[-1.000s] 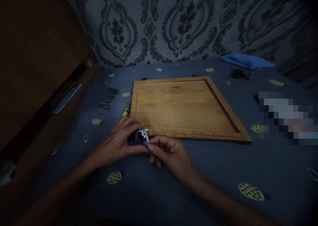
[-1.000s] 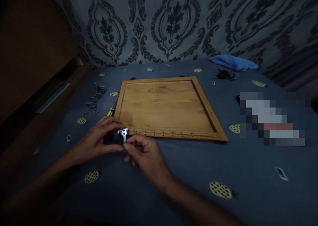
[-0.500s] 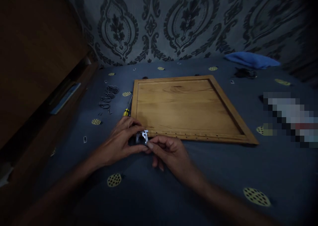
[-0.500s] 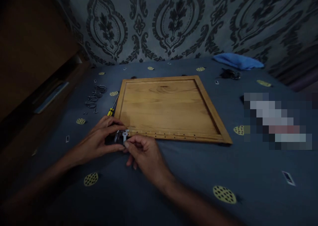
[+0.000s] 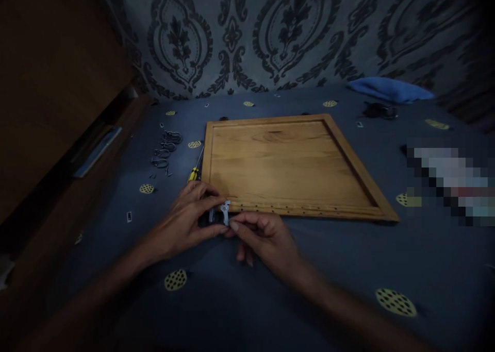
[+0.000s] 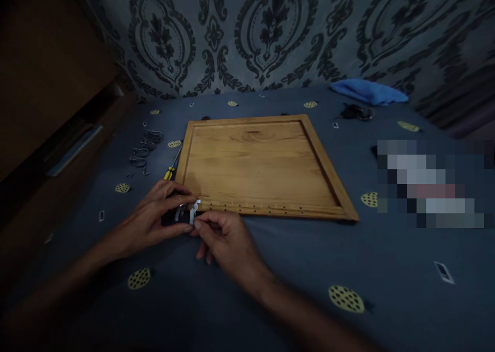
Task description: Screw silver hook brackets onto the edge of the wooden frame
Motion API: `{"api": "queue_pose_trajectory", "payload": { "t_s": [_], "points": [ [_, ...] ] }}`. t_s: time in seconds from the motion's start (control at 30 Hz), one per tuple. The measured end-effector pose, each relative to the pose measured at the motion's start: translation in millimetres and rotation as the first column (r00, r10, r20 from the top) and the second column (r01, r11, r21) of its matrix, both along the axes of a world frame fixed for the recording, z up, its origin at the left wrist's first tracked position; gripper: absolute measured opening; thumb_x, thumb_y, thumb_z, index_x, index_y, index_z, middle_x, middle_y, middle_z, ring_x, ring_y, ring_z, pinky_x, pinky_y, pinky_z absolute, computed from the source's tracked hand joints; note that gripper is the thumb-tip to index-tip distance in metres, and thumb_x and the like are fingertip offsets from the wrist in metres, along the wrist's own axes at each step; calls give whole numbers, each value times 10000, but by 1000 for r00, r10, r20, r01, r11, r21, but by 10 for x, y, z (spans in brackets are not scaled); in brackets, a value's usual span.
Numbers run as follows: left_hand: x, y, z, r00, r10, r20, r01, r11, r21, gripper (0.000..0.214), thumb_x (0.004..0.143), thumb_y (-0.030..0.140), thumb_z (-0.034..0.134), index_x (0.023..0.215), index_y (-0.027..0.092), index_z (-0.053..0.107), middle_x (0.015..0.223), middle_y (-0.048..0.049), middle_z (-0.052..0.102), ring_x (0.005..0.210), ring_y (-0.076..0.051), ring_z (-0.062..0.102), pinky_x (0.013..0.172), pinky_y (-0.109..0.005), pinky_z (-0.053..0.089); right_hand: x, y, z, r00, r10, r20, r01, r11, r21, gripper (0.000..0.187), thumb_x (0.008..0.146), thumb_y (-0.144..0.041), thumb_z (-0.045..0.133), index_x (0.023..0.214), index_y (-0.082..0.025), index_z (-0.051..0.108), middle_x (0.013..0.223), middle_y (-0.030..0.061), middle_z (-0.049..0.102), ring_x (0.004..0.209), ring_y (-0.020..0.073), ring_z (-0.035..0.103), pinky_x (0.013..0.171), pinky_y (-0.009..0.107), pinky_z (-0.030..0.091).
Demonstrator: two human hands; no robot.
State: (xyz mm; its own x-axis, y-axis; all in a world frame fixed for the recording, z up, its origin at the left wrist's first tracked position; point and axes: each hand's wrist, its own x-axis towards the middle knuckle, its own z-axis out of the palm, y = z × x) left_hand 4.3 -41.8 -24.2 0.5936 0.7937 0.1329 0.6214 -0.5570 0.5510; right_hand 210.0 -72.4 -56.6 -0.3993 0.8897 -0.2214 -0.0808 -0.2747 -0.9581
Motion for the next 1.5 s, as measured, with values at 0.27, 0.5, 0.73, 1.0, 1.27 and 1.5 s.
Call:
{"api": "queue_pose_trajectory", "payload": {
  "t_s": [0.27, 0.5, 0.73, 1.0, 1.27, 1.5],
  "points": [
    [6, -1, -18, 1000, -12, 4, 12, 1000, 8, 463, 957, 535, 641, 1328, 258, 644, 1240, -94, 609, 1185, -294, 540, 1029, -497, 462, 204, 8, 31, 891, -317, 324, 31, 756, 654, 189, 948, -223, 579, 945, -203, 766, 769, 43, 735, 631, 164, 689, 574, 273, 562],
    [11, -7, -30, 1000, -9, 7, 9, 1000, 25, 458, 953, 502, 669, 1333, 247, 653, 1230, -89, 616, 1175, -286, 545, 1025, -467, 457, 296, 27, -1, 797, -379, 470, -298, 430, 852, 365, 1017, -88, 456, 1308, -170, 660, 1221, 124, 737, 1077, 214, 746, 904, 362, 651],
    [16, -10, -37, 1000, -21, 18, 20, 999, 31, 445, 966, 519, 641, 1348, 290, 647, 1221, -80, 615, 1163, -281, 547, 1015, -466, 464, 312, 21, -71, 742, -417, 525, -380, 384, 842, 434, 985, -44, 469, 1369, -153, 639, 1361, 133, 696, 1178, 222, 718, 962, 365, 631],
    [21, -1, -58, 1000, -23, -5, 23, 999, 45, 444, 956, 508, 657, 1337, 280, 651, 1215, -78, 611, 1151, -286, 551, 993, -488, 487, 337, 40, -111, 670, -473, 572, -488, 299, 820, 431, 939, -9, 479, 1286, -148, 692, 1313, 126, 725, 1003, 205, 780, 809, 309, 673],
    [27, -13, -42, 1000, -5, -10, 5, 1000, 30, 439, 944, 453, 690, 1348, 293, 622, 1240, -74, 616, 1169, -288, 546, 986, -480, 492, 323, 49, -82, 654, -494, 573, -532, 239, 812, 405, 928, 17, 479, 1244, -102, 701, 1280, 156, 736, 1016, 219, 772, 770, 306, 674],
    [58, -17, -59, 1000, 4, -14, -3, 998, 67, 464, 916, 485, 727, 1252, 199, 584, 1199, -82, 632, 1130, -280, 556, 959, -456, 463, 326, 39, -61, 661, -486, 572, -522, 248, 816, 424, 937, 22, 434, 1246, -105, 697, 1278, 148, 738, 1020, 213, 770, 762, 306, 669]
  ]
}}
